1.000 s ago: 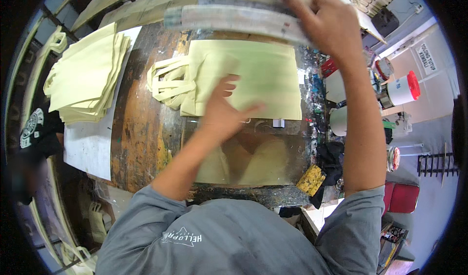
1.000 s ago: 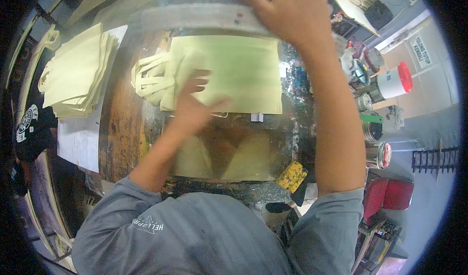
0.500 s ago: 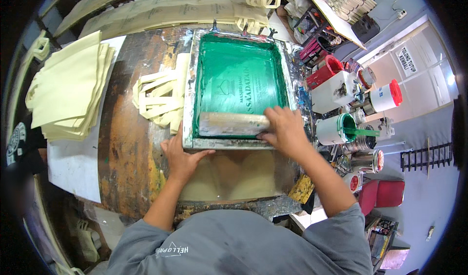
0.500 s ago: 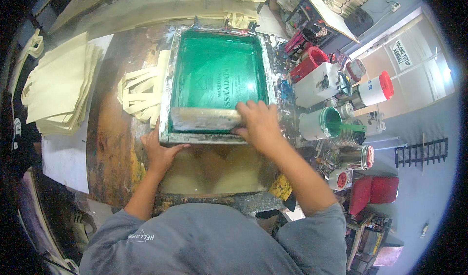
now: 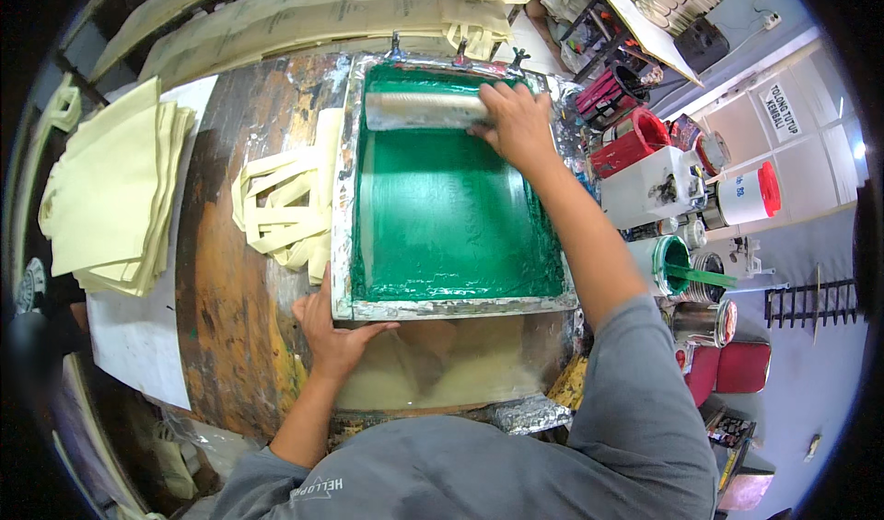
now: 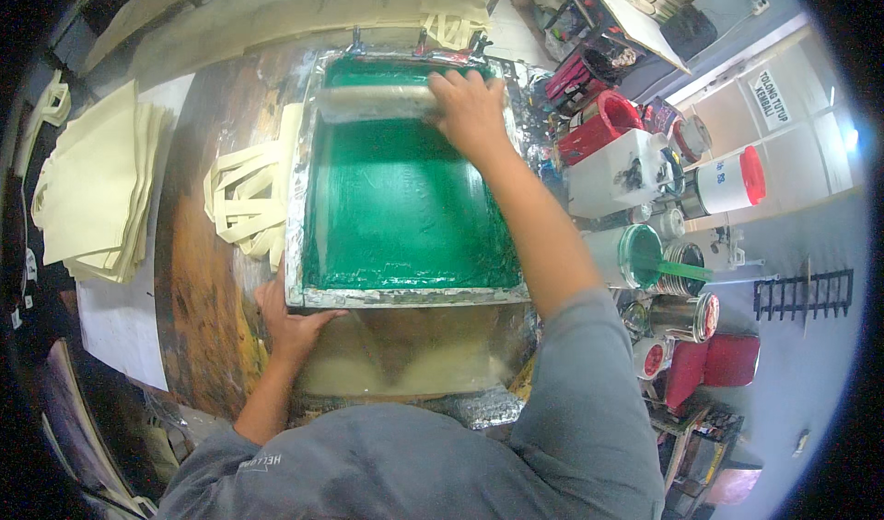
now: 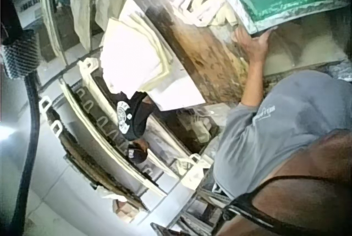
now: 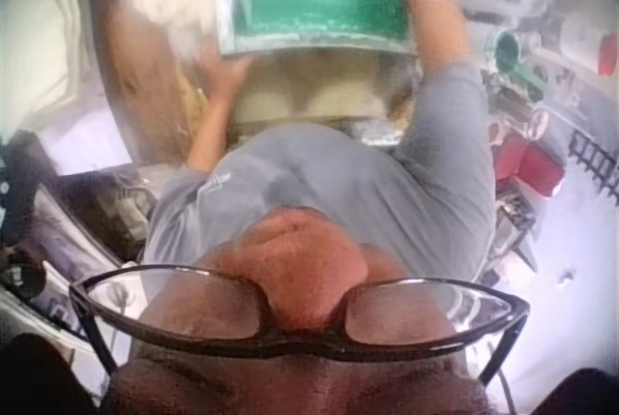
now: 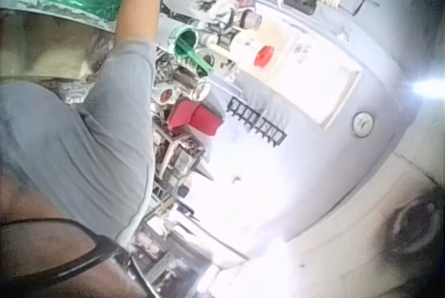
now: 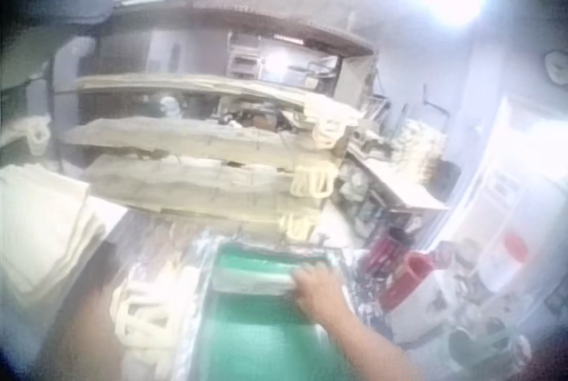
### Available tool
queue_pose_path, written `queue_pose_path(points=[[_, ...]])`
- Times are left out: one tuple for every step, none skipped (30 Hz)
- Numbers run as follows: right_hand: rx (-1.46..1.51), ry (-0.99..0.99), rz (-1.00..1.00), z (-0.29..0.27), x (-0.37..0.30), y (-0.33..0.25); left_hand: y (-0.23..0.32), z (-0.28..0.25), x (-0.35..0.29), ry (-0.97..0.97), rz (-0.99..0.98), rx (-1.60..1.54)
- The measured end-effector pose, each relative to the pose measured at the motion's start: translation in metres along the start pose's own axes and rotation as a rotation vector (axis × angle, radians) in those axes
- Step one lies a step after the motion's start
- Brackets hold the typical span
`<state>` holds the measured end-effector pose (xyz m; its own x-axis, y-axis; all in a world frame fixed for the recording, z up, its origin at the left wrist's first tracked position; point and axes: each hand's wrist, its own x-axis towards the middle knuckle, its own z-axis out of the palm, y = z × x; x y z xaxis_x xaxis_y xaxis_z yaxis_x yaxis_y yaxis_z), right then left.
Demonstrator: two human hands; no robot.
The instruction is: The person applies green ink to a mesh screen with a squeegee, prints a design onto yellow fabric bags one by one, and moves each printed bag to a side stack.
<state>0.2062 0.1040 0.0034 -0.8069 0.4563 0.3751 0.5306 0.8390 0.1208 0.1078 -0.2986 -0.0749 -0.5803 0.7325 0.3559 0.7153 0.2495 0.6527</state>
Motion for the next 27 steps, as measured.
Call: queue_pose_path(points=[[-0.007,-0.033,0.002,0.005,0.018,0.005,0.001,-0.002,-0.001,-0.021,-0.034,0.096],[0.000,-0.027,-0.034,0.012,0.031,0.015,0.003,-0.006,-0.004,-0.048,-0.067,0.192],[0.043,-0.124,-0.024,0.013,0.045,0.024,0.005,-0.010,-0.004,-0.078,-0.098,0.286],[0.092,-0.222,-0.022,0.011,0.061,0.030,0.009,-0.016,-0.002,-0.076,-0.078,0.352],[0.136,-0.318,-0.021,0.002,0.073,0.031,0.012,-0.020,0.003,-0.069,-0.058,0.412],[0.103,-0.301,-0.014,-0.006,0.074,0.032,0.015,-0.026,0.010,-0.063,-0.036,0.472],[0.086,-0.249,-0.007,-0.011,0.073,0.033,0.020,-0.030,0.025,-0.001,0.019,0.348],[0.070,-0.203,0.001,-0.015,0.068,0.034,0.026,-0.033,0.050,0.055,0.068,0.223],[0.056,-0.156,0.008,-0.015,0.064,0.035,0.030,-0.032,0.078,0.110,0.117,0.100],[0.025,-0.128,0.023,-0.010,0.061,0.036,0.032,-0.026,0.110,0.106,0.201,0.075],[-0.003,-0.097,0.040,0.001,0.059,0.035,0.034,-0.017,0.149,0.101,0.286,0.054],[-0.029,-0.067,0.049,0.011,0.060,0.032,0.036,-0.002,0.192,0.107,0.366,0.080],[-0.020,-0.052,0.047,0.018,0.062,0.028,0.036,0.016,0.233,0.117,0.439,0.108],[-0.015,-0.045,0.049,0.026,0.060,0.023,0.036,0.038,0.266,0.138,0.473,0.189],[-0.013,-0.043,0.058,0.032,0.056,0.022,0.033,0.059,0.293,0.151,0.511,0.264],[-0.004,-0.020,0.031,0.034,0.053,0.020,0.026,0.074,0.311,0.100,0.475,0.314],[0.007,-0.003,0.003,0.035,0.050,0.019,0.019,0.088,0.323,0.044,0.437,0.362],[0.017,0.014,-0.019,0.034,0.046,0.019,0.015,0.098,0.325,-0.015,0.402,0.407],[0.025,0.027,-0.034,0.031,0.038,0.019,0.015,0.103,0.318,0.040,0.438,0.411],[-0.015,0.035,-0.035,0.026,0.032,0.017,0.015,0.103,0.310,0.094,0.470,0.417],[-0.013,-0.010,-0.030,0.019,0.024,0.014,0.015,0.102,0.300,0.150,0.500,0.423],[-0.012,-0.047,-0.028,0.010,0.015,0.009,0.017,0.099,0.291,0.200,0.547,0.435],[-0.011,-0.084,-0.028,0.006,0.003,0.004,0.019,0.096,0.277,0.185,0.547,0.441],[0.026,-0.051,-0.046,0.002,-0.015,-0.001,0.022,0.092,0.261,0.172,0.545,0.447],[0.035,-0.059,-0.035,-0.004,-0.027,-0.008,0.023,0.086,0.250,0.163,0.543,0.461],[0.044,-0.066,-0.026,-0.013,-0.038,-0.016,0.022,0.083,0.239,0.188,0.587,0.439],[0.053,-0.072,-0.018,-0.021,-0.049,-0.023,0.023,0.078,0.225,0.168,0.568,0.444]])
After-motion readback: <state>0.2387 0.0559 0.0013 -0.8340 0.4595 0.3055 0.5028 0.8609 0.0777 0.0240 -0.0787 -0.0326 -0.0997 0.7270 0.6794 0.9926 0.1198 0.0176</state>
